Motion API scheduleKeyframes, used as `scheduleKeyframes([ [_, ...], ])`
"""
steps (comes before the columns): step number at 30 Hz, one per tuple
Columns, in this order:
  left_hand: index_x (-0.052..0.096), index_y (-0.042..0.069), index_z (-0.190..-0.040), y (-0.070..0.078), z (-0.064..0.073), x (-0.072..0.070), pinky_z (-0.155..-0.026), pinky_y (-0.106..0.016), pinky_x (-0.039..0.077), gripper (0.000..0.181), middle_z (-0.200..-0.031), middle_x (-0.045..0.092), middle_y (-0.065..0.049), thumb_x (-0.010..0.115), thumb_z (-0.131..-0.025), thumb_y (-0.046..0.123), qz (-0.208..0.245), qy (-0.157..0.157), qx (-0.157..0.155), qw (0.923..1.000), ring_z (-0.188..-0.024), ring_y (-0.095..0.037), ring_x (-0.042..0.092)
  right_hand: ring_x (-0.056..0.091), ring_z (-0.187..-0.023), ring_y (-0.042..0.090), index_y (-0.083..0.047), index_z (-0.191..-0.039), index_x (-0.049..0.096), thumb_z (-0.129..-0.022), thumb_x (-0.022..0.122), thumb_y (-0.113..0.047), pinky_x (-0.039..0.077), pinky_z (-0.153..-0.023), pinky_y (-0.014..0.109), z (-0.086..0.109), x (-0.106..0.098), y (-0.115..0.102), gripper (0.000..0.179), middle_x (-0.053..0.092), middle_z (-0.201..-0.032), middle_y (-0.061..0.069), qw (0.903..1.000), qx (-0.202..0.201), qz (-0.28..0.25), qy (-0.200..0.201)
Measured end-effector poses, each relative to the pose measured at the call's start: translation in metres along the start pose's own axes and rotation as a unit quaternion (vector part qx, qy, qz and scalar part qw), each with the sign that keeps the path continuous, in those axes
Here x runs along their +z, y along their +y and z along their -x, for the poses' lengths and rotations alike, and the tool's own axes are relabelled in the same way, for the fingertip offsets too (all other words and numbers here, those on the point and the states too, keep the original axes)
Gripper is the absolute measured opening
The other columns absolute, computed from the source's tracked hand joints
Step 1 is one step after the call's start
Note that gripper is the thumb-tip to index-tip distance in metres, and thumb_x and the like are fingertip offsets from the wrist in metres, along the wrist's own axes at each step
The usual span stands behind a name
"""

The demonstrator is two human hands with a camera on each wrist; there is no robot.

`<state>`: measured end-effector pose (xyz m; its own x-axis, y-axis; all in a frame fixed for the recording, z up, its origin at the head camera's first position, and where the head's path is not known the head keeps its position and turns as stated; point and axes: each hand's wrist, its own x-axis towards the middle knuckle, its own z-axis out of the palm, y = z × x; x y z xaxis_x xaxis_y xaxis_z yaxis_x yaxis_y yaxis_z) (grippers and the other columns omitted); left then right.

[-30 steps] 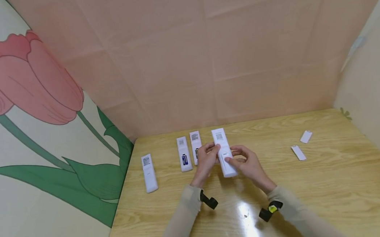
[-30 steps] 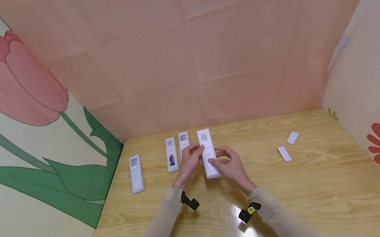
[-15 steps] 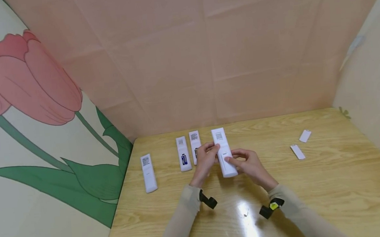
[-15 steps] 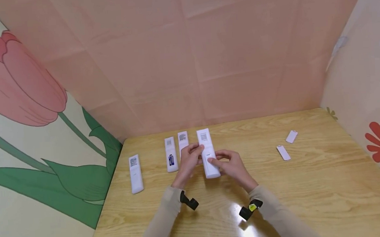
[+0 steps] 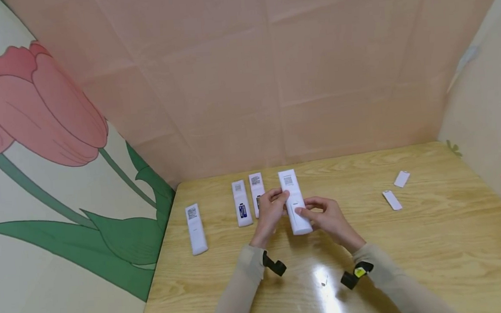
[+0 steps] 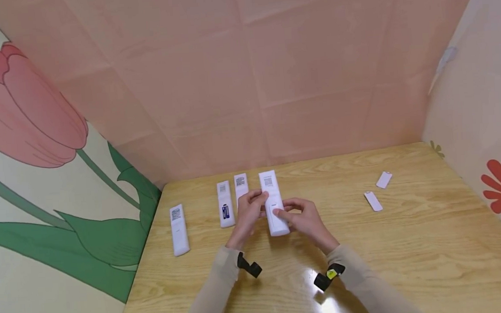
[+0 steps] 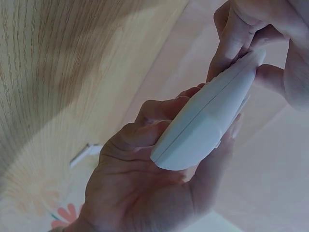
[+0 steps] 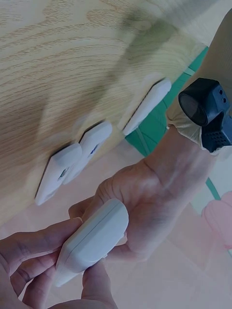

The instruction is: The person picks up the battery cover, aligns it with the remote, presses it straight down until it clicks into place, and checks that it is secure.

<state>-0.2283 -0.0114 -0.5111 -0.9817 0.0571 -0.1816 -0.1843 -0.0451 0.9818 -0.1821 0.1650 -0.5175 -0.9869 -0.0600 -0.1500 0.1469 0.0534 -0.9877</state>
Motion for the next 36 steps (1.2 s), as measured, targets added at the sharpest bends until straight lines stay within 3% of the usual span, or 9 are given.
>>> scheduleKeyframes([
  [22, 0.071, 0.005, -0.131, 0.001, 0.002, -0.004, -0.075, -0.036, 0.065, 0.038, -0.115, 0.076, -0.009, 0.071, -0.103, 0.030, -0.007, -0.008, 0.006, 0.9999, -0.084, -0.019, 0.075, 0.071, -0.085, 0.020, 0.006, -0.130, 0.068, -0.096, 0.082, -0.021, 0.066, -0.067, 0.039, 0.000, 0.003, -0.002, 0.045, 0.066, -0.112, 0.013, 0.9999, 0.000, 0.010, 0.008],
  [36, 0.071, 0.002, -0.131, -0.002, 0.002, -0.011, -0.078, -0.037, 0.066, 0.038, -0.116, 0.076, -0.012, 0.073, -0.102, 0.028, 0.008, -0.014, 0.005, 0.9999, -0.085, -0.021, 0.074, 0.071, -0.089, 0.021, 0.005, -0.134, 0.067, -0.097, 0.081, -0.027, 0.067, -0.072, 0.038, 0.003, 0.007, -0.004, 0.050, 0.066, -0.118, 0.016, 0.9997, 0.013, 0.022, -0.004],
])
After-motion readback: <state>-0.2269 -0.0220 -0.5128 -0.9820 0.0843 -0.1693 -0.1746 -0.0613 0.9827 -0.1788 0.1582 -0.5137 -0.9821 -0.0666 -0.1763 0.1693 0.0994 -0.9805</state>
